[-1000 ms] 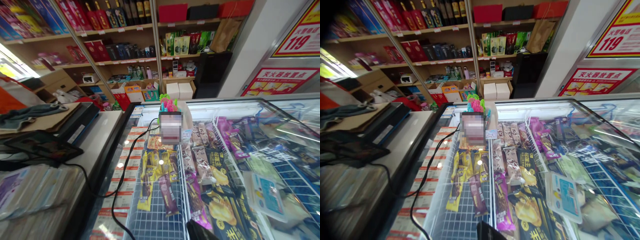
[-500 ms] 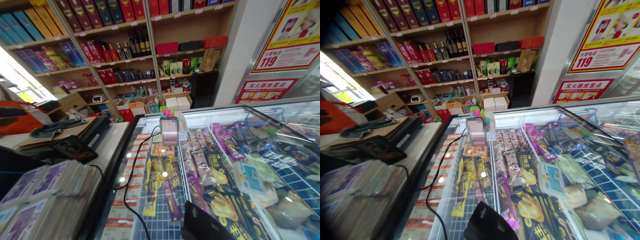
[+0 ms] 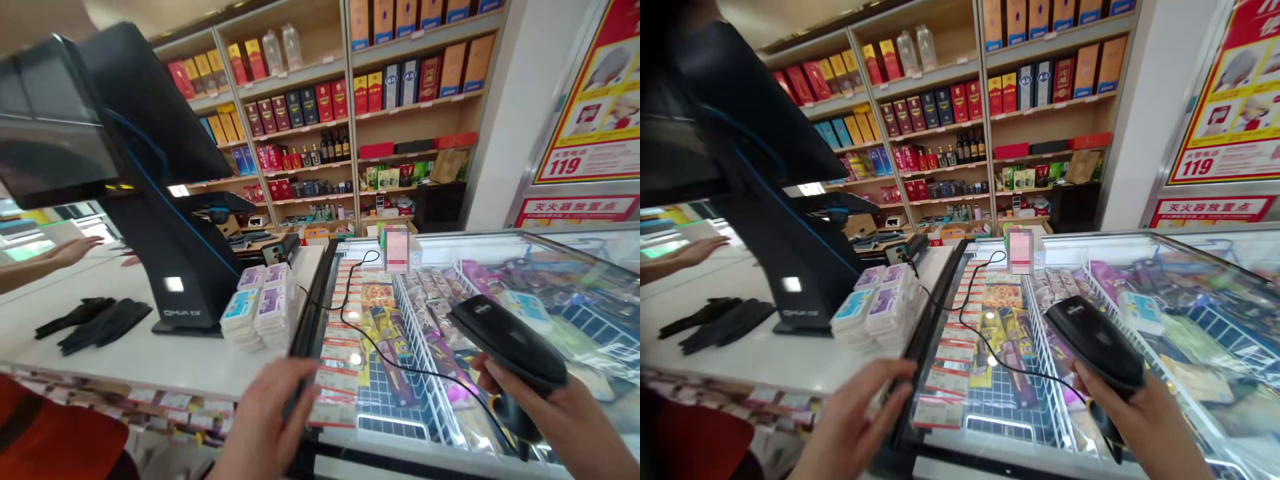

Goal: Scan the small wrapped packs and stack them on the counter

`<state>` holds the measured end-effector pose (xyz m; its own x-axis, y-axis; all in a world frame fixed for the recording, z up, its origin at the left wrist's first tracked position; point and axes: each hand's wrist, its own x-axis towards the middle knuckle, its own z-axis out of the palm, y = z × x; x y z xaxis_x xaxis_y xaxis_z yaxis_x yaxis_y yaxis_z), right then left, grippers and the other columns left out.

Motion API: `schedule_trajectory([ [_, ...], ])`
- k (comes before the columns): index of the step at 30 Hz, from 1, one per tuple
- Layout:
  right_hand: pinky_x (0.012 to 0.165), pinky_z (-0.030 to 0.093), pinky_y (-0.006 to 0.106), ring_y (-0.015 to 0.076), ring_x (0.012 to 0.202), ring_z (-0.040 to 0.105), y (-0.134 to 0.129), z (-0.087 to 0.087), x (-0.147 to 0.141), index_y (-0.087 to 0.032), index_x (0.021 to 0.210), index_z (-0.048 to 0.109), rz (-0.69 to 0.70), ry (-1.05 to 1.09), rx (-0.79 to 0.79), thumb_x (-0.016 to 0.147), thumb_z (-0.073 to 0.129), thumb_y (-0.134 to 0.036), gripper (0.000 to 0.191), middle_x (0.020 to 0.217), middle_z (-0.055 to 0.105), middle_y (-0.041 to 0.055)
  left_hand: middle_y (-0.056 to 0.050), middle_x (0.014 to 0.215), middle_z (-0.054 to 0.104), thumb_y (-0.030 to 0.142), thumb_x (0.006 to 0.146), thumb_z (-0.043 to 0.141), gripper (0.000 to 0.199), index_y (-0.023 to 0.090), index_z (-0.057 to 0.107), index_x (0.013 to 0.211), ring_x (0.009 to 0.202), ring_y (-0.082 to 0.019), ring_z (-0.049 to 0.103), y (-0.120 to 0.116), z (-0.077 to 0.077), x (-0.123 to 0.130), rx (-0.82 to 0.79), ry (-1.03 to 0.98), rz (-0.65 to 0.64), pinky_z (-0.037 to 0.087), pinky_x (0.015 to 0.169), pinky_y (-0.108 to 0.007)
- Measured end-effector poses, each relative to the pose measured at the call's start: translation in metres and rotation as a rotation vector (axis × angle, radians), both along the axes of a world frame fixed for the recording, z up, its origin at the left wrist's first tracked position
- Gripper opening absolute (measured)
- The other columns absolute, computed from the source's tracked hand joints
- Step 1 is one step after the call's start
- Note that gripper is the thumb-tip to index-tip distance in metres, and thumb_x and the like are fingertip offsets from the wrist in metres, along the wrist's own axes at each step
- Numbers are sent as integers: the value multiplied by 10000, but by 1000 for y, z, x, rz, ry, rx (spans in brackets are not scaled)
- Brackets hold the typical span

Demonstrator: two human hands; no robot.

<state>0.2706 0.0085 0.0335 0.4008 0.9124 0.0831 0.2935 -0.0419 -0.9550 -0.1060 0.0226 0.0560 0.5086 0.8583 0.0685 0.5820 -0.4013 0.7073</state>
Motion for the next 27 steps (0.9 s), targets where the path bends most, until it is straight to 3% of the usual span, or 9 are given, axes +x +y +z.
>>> schedule_trajectory([
  [1,566,577,275,249,669,699,-5,-1,0,-219,804,746,-18,-29,-2,646,697,-619,433,705,734,76,-102,1263,565,446,920,415,400,338,534,1287,1243,-300,476,13,12,-2,270,21,296,401,1006,-479],
  [3,562,584,288,272,681,713,-17,-7,-2,-207,786,751,-49,-46,11,615,714,-618,447,716,746,80,-166,1302,541,482,869,505,532,209,513,1325,1276,-354,426,39,30,-2,662,171,672,284,1073,-550],
  [5,612,596,315,292,728,718,-31,-13,-5,-202,802,753,-103,-76,83,642,708,-590,422,732,751,76,-226,1329,510,528,849,508,641,108,486,1332,1281,-385,400,59,36,3,828,326,811,217,1077,-599],
  [7,678,600,339,308,782,717,-44,-19,-10,-199,820,756,-108,-94,136,642,719,-556,401,771,759,70,-259,1330,499,564,839,493,670,74,510,1295,1278,-404,387,71,33,7,865,439,884,188,1057,-639],
  [12,784,583,360,306,852,712,-63,-21,-17,-180,894,738,-57,-49,178,648,728,-511,413,870,765,77,-221,1245,564,438,865,481,418,118,649,1075,1177,-378,452,76,19,8,854,632,850,172,1033,-648],
  [19,758,587,356,283,839,713,-69,-9,-12,-164,910,731,92,3,167,684,725,-490,396,868,762,95,-172,1162,602,377,915,425,396,179,619,1198,1043,-331,504,66,14,-9,945,592,739,367,852,-466],
  [24,758,572,353,255,795,705,-68,-8,-20,-159,897,725,18,39,178,706,708,-501,392,842,755,98,-122,1107,626,406,936,396,394,184,606,1187,889,-236,581,64,17,-7,891,282,668,412,710,-329],
  [27,749,568,355,256,783,704,-66,-8,-24,-157,870,727,9,37,168,707,698,-527,405,809,750,98,-68,851,661,456,922,421,383,176,623,1088,673,-176,584,69,18,11,664,-53,573,419,614,-289],
])
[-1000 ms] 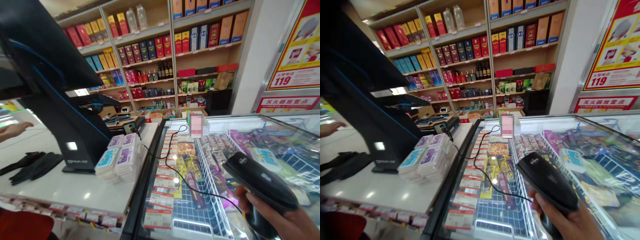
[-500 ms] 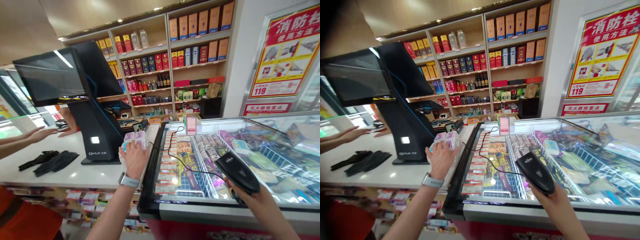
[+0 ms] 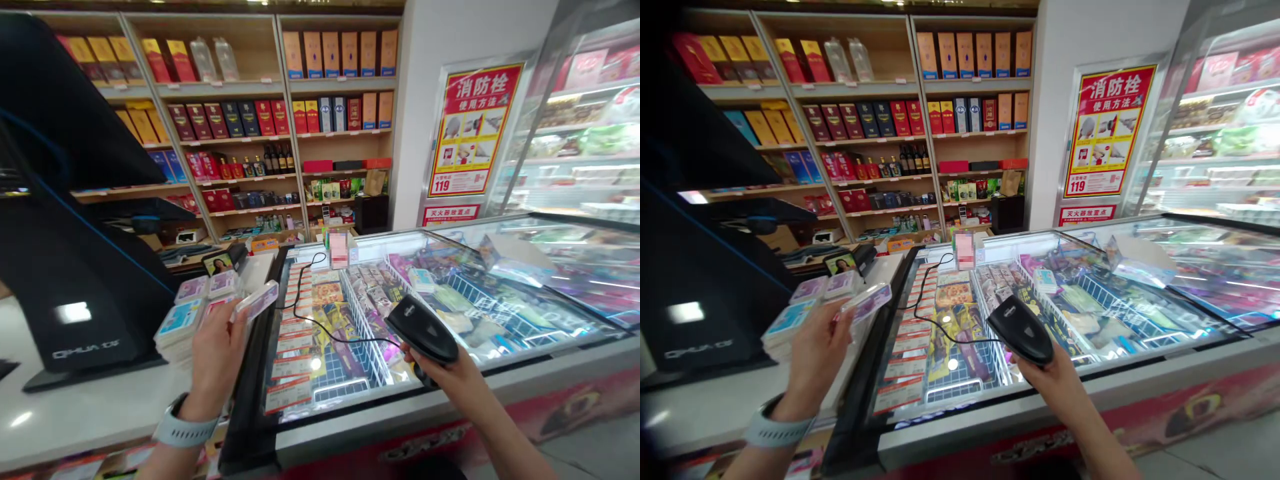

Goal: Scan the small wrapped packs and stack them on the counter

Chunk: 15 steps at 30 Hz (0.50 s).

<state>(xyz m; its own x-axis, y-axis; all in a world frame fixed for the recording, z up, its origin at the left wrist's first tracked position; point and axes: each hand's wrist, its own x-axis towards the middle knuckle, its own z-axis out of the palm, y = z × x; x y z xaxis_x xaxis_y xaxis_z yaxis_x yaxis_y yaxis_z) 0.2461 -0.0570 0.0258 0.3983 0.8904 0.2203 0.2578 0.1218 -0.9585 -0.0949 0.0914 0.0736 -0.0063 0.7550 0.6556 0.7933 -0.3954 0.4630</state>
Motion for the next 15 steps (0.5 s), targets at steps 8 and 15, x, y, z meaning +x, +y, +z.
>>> schedule_trajectory([
  [8,736,570,359,257,761,702,5,7,-3,-158,873,726,5,-33,-39,709,691,-525,404,790,750,96,51,555,490,580,797,599,473,186,576,1058,436,-66,403,38,-29,84,-607,-1021,-698,265,404,-177],
  [15,675,570,313,250,751,701,7,6,2,-167,869,735,91,-118,-84,716,691,-455,329,818,751,89,24,720,510,704,667,650,723,188,542,1162,541,-52,406,52,-50,118,-915,-1220,-974,297,482,-185],
])
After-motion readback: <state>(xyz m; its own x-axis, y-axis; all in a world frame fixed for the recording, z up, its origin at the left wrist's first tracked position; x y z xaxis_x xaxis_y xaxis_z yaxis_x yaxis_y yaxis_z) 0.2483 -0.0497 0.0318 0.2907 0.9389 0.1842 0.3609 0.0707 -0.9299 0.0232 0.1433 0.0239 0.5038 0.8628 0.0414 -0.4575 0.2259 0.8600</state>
